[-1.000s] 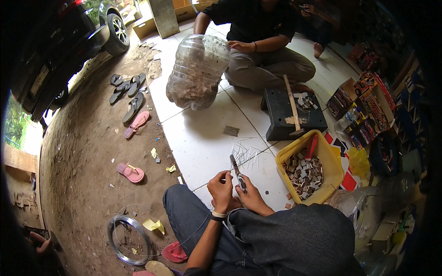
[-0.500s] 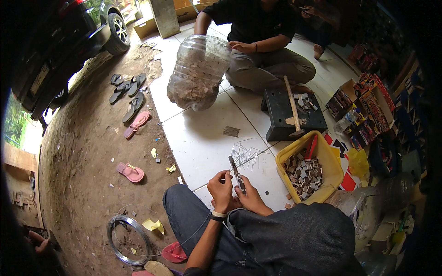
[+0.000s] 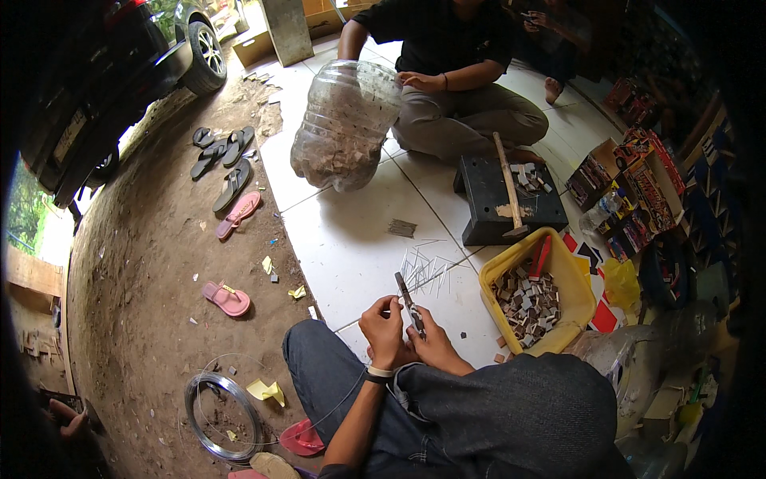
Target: The person sits on the floor and uses pliers to cut a thin metal wire into short segments. The cut pieces are placed on the floor. Another person nearby uses a hammer to break small items on a block.
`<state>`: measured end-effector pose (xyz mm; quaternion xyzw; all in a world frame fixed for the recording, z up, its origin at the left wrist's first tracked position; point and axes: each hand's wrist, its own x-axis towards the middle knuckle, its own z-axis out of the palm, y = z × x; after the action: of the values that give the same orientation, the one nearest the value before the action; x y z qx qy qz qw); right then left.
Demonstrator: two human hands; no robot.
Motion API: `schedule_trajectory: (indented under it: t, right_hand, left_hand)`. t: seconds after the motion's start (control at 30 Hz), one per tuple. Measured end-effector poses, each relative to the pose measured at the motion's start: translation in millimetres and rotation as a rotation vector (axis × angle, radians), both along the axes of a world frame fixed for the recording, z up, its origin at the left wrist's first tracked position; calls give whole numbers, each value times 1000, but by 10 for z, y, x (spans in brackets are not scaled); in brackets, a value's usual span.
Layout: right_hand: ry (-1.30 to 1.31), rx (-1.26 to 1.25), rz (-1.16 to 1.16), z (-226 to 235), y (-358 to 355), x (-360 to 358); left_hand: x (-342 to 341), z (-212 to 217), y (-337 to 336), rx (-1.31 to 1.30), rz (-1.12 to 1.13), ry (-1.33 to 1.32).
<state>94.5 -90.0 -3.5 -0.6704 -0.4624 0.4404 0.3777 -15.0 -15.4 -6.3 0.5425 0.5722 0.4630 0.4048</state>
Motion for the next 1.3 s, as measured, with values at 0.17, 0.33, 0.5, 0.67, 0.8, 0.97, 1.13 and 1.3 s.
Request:
schedule_trajectory:
  t: [0.17,0.33,0.5,0.67,0.8,0.97,1.13,1.3]
  right_hand:
    - [1,-23,-11,-75,6,5]
    - [10,4,6,-135,17,12]
    - [-23,15,-11,-57,7,12]
    - [-76,-30,7,17,17,17]
    - [-81,-21,-3,13,18,24]
    - [-149,-107,-22,4,54,43]
    - [-162,-144,-23,-9,64,60]
    - [-351,2,-70,-92,76,167]
  left_hand:
    - [-6,2,-1,-13,-3,-8]
    - [-8,-10,4,3,-15,-17]
    - [-12,-17,-4,-17,-19,-28]
    - [-16,-35,1,-12,-31,-20]
    - [-14,-51,0,-10,-31,-45]
    - [-1,-44,-8,-14,-18,-30]
    - [14,-39,2,-17,-23,-10]
    - [-1,-35,1,-4,-9,-3]
